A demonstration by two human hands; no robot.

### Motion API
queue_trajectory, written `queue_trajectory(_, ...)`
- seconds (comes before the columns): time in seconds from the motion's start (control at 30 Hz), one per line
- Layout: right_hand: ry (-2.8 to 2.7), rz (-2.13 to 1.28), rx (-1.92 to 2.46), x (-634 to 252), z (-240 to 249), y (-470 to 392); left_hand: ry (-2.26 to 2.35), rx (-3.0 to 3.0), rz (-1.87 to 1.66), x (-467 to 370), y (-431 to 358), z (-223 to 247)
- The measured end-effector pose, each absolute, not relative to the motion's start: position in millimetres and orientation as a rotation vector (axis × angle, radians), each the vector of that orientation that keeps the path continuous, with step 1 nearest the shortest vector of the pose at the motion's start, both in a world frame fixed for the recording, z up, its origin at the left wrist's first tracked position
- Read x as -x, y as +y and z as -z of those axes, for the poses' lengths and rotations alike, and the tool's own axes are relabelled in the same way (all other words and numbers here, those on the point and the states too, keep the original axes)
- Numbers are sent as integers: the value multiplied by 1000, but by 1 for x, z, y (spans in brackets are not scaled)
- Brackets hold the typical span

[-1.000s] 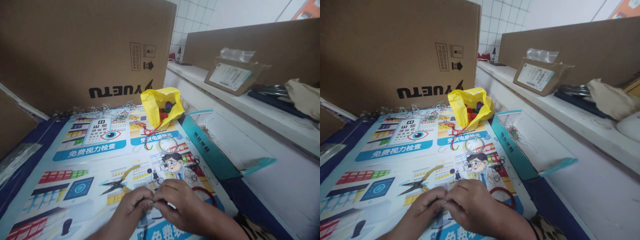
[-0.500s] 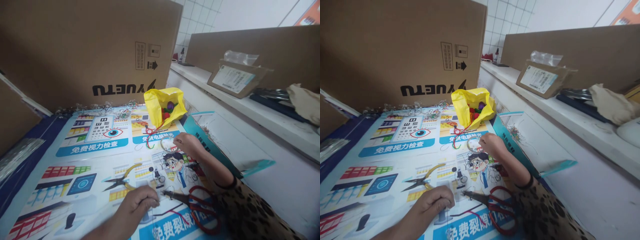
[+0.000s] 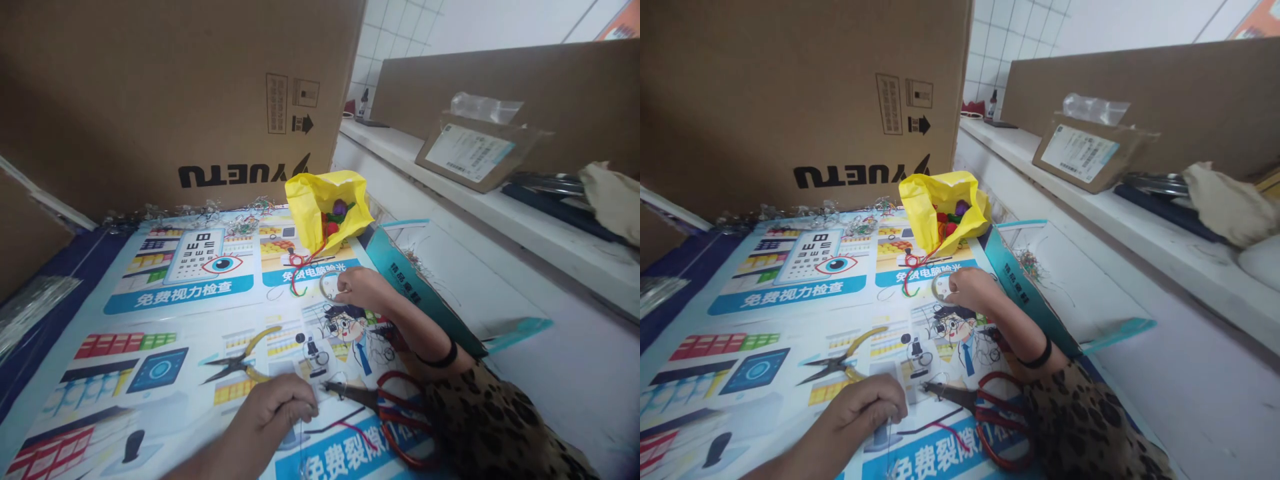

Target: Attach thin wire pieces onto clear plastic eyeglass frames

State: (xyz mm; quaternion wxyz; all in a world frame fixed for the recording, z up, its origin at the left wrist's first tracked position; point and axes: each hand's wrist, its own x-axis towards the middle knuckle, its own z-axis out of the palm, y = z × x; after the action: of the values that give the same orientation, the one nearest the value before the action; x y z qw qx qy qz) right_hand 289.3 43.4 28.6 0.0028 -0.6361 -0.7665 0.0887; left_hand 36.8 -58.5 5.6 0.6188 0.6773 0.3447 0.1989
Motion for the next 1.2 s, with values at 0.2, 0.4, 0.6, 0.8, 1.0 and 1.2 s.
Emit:
queue_trajectory(0.2, -2371, -265, 1956, -285, -25, 46, 812, -1583, -445, -38, -59, -7)
queue_trajectory(0.4, -2343, -323, 1900, -279, -26, 48, 810, -1576, -452, -38, -59, -7)
queue_trajectory(0.6, -2225, -263, 1956, -292, -27, 52, 811, -1577, -454, -38, -58, -7)
queue_trajectory(0.8, -2229, -241, 1979, -304, -25, 49, 801, -1565, -461, -38, -59, -6)
queue_trajectory(1.0, -2242, -204, 1937, -303, -19, 50, 808, -1555, -461, -39, -58, -6)
queue_trajectory(1.2, -2263, -185, 1889, -300, -11, 51, 802, -1547, -471, -38, -58, -4)
